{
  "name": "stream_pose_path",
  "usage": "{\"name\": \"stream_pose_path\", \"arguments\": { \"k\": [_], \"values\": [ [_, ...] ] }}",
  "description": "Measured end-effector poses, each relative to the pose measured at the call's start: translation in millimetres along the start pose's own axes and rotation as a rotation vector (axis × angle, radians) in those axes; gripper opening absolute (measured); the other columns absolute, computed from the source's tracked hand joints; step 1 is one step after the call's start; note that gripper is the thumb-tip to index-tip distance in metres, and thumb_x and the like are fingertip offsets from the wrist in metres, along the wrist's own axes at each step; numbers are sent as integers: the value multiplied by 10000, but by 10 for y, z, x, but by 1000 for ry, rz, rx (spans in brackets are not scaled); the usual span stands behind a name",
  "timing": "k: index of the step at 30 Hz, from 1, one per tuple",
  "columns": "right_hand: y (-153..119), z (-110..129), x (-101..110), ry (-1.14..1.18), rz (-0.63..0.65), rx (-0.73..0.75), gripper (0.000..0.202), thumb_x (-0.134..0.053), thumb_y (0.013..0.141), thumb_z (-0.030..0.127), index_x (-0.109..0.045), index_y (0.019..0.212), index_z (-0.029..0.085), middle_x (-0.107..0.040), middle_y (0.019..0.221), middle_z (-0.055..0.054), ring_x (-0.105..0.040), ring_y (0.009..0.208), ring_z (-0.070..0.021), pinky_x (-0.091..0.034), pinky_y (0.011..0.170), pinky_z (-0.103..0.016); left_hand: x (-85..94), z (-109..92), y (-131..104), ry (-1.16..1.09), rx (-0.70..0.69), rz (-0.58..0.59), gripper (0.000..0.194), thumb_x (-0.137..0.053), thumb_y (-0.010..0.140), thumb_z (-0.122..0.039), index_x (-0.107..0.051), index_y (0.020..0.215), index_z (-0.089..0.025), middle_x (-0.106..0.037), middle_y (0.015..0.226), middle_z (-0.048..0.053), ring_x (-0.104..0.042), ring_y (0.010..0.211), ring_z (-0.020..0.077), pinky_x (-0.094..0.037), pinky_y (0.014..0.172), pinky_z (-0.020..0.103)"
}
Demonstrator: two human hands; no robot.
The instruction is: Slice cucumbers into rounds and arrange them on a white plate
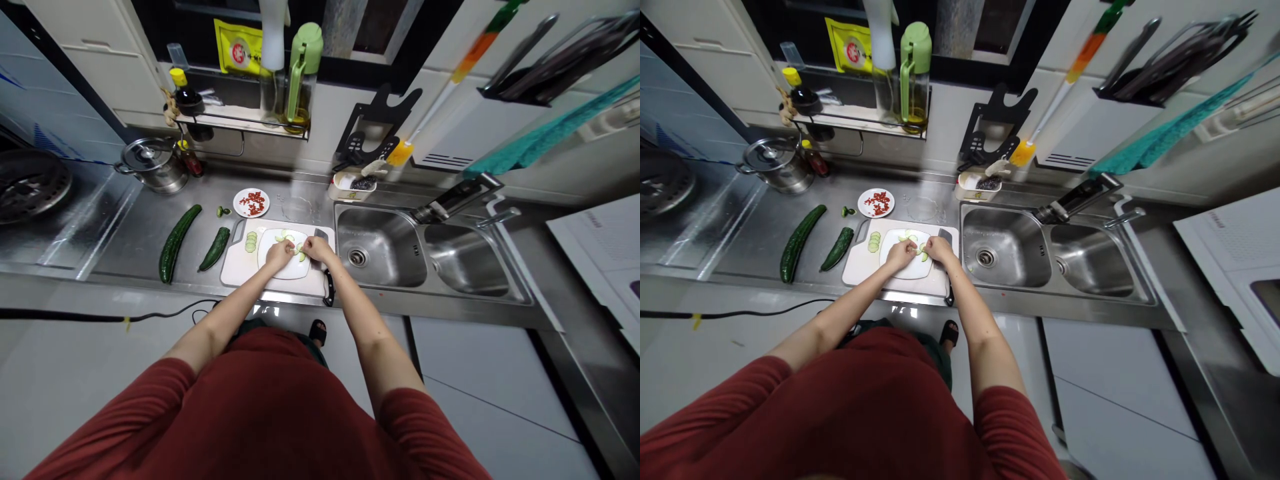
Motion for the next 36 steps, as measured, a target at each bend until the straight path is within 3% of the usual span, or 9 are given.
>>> {"name": "stream_pose_path", "arguments": {
  "k": [18,24,30,36],
  "values": [
    [-78,-50,-26,-155,5,-97,187,-602,825,315,-605,964,191,-666,963,-97,-602,896,-207,-413,723,-263,-22,-158,-76,280,-64,1,253,-523,834,-250,-648,1053,-234,-671,985,77,-592,941,225,-436,796,314],
    [-111,-55,26,-118,-24,-84,177,-596,838,337,-602,947,197,-669,947,-84,-598,892,-202,-407,716,-260,-25,-348,-231,307,-297,-35,293,-447,894,-250,-647,1105,-223,-584,1086,99,-493,1081,233,-428,867,325],
    [-276,-169,193,-49,-142,-127,161,-526,876,319,-588,971,204,-673,930,-71,-605,880,-207,-396,707,-265,-41,-319,-278,317,-353,-18,336,-428,899,-211,-651,1148,-248,-563,1080,89,-460,1072,227,-431,858,320],
    [-483,-152,41,-64,-165,-195,208,-489,904,370,-585,991,208,-675,913,-83,-616,871,-224,-394,694,-278,-110,-355,-250,373,-426,12,411,-436,874,-146,-620,1210,-297,-544,1162,73,-434,1101,225,-429,881,329]
  ]
}}
Point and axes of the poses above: each hand's wrist, its own y-axis towards the middle knuckle, its own x-axis out of the back of the hand, z = x × y, the point moved 10 cm from there along y, towards the middle knuckle
